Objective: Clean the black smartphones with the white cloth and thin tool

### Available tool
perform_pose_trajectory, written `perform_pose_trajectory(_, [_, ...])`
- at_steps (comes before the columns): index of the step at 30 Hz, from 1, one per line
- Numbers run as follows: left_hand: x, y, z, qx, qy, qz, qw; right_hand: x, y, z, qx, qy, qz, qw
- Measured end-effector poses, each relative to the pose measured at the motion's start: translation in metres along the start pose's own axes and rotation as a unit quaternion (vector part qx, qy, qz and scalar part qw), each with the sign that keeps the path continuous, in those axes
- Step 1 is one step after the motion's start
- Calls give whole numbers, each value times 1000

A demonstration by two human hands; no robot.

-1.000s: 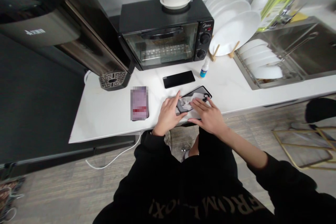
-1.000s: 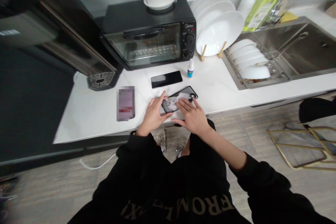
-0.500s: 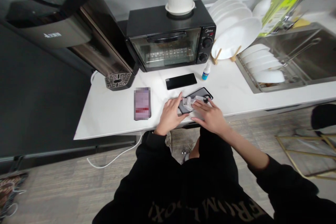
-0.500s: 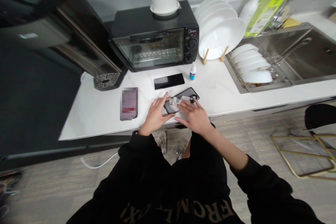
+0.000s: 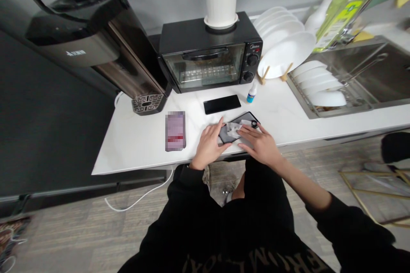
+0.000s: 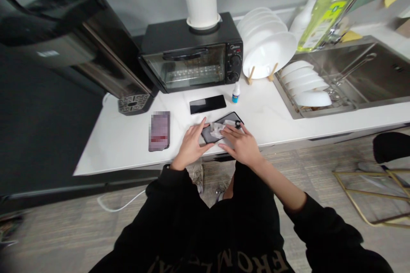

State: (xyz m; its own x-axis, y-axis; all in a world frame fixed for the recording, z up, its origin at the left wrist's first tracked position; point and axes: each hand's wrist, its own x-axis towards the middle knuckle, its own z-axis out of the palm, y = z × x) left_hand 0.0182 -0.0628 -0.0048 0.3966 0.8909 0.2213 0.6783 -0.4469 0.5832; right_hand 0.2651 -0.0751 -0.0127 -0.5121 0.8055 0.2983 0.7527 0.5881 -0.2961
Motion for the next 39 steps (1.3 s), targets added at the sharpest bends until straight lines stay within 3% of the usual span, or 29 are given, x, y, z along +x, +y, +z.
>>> perform_pose_trajectory(2, [1,1,0,5,3,1,1000,5,18,-6,-40,26,42,998])
perform_pose_trajectory(4, [1,-1,1,5,4,3,1000,16,16,0,-61,44,66,995])
perform_pose_trajectory(8, [0,-6,3,-3,-1,11,1000,31,-33,28,-26,38,17,999])
perform_pose_trajectory(11, [-1,-6,2,-3,-3,9,1000,19,-50,29,25,5,-49,998])
perform_pose_trajectory(15, [0,-1,1,1,0,3,1000,2,-9,3,18,-8,-19,1000])
perform_pose_trajectory(17, [0,0,1,8,2,3,1000,6,12,-4,-21,20,30,999])
perform_pose_trajectory(19, [1,0,1,13,1,4,1000,18,15,-1,-48,49,67,995])
perform_pose_trajectory(21, [0,-2,2,12,1,10,1000,29,-2,10,-45,53,61,996])
perform_pose_trajectory(23, [0,-5,3,11,0,12,1000,32,-28,22,-19,35,13,999])
perform_pose_trajectory(26, [0,-7,4,9,2,7,1000,19,-50,25,24,3,-52,998])
perform_pose_trajectory(30, [0,-2,2,3,2,3,1000,-3,-14,3,4,-9,-27,1000])
perform_pose_trajectory(32, [1,0,2,8,2,0,1000,1,9,-4,-40,10,17,999])
perform_pose_trajectory(34, [1,0,2,11,5,1,1000,13,16,-2,-70,35,57,995])
perform_pose_trajectory(36, [1,-2,3,9,6,7,1000,27,2,9,-73,48,68,994])
perform_pose_trajectory(39, [1,-6,4,15,1,4,1000,33,-36,26,-33,29,11,999])
